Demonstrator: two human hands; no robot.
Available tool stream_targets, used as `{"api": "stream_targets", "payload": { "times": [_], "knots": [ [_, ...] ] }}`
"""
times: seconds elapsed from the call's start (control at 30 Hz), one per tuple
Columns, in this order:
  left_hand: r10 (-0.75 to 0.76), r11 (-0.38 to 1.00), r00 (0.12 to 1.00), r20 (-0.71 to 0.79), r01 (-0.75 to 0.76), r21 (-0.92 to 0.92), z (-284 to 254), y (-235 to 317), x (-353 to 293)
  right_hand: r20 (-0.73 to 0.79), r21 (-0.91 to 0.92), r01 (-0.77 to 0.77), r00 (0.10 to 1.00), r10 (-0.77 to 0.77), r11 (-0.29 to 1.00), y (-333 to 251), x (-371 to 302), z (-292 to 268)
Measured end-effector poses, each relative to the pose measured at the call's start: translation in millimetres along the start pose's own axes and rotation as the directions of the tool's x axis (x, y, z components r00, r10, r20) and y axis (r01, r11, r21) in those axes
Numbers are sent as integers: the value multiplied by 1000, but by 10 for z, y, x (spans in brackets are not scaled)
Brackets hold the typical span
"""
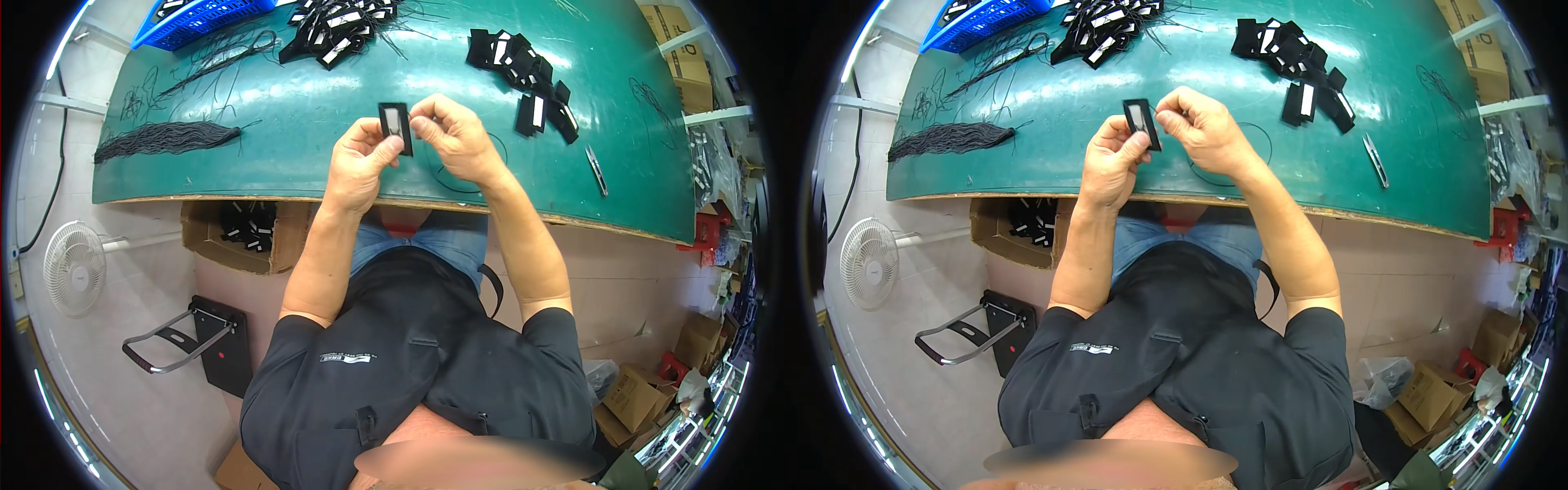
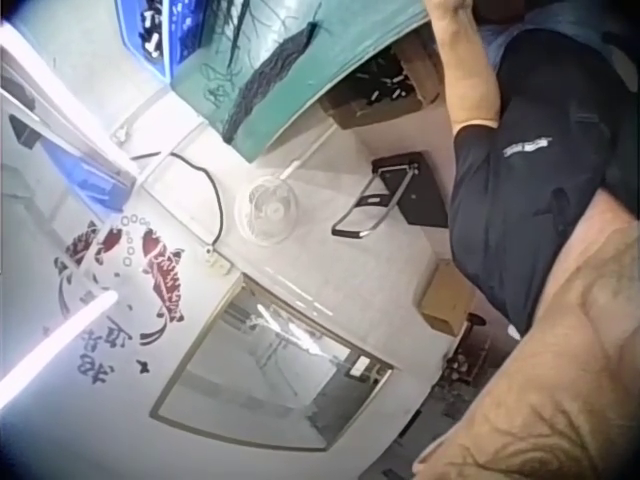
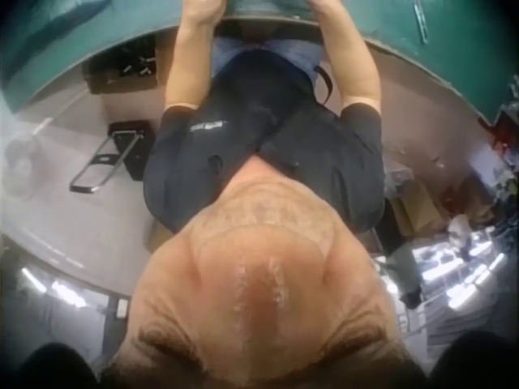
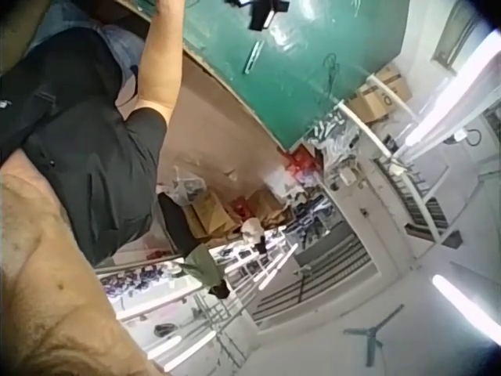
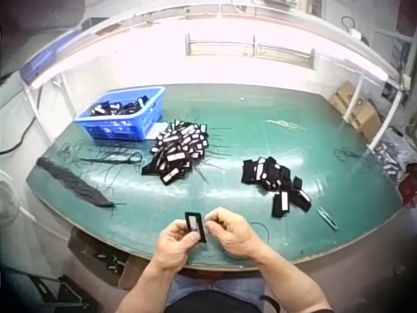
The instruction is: Assembling small electronic components by inserting wires and snapping plastic parts together at a manufacturing workstation.
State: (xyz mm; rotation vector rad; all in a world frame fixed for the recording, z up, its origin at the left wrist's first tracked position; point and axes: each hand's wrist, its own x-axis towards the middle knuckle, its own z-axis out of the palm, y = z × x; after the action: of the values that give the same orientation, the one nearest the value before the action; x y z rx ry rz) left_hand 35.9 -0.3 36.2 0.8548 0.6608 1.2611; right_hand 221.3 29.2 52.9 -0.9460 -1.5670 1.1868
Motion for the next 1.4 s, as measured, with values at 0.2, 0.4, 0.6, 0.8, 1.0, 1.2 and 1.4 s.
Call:
{"api": "stream_targets", "payload": {
  "times": [0.2, 0.4, 0.6, 0.8, 1.0, 1.2, 1.4],
  "knots": [
    [66, 979, 977, -201, -102, -177, 52, 34, 145, -100, -8, -61, 993, 59, 998, 101, -186, 290],
    [37, 985, 971, -236, -75, -153, 19, 133, 203, -122, -153, -63, 992, 44, 986, -19, -285, 381],
    [22, 996, 970, -243, -44, -82, 43, 155, 233, -158, -212, -53, 987, 19, 976, -27, -296, 343],
    [-3, 1000, 970, -242, 3, -2, 212, 84, 371, -174, -346, 42, 979, -108, 937, 44, -339, 128],
    [-6, 997, 986, -168, 19, 73, 639, -111, 606, -194, -486, 137, 946, -260, 863, 204, -375, -383],
    [-22, 988, 999, -36, 27, 150, 1248, -274, 892, -240, -589, 127, 915, -323, 798, -49, -633, -1138],
    [10, 973, 999, -32, -3, 233, 1495, -303, 1001, -485, -822, -211, 746, -456, 529, -113, -1258, -2668]
  ]
}}
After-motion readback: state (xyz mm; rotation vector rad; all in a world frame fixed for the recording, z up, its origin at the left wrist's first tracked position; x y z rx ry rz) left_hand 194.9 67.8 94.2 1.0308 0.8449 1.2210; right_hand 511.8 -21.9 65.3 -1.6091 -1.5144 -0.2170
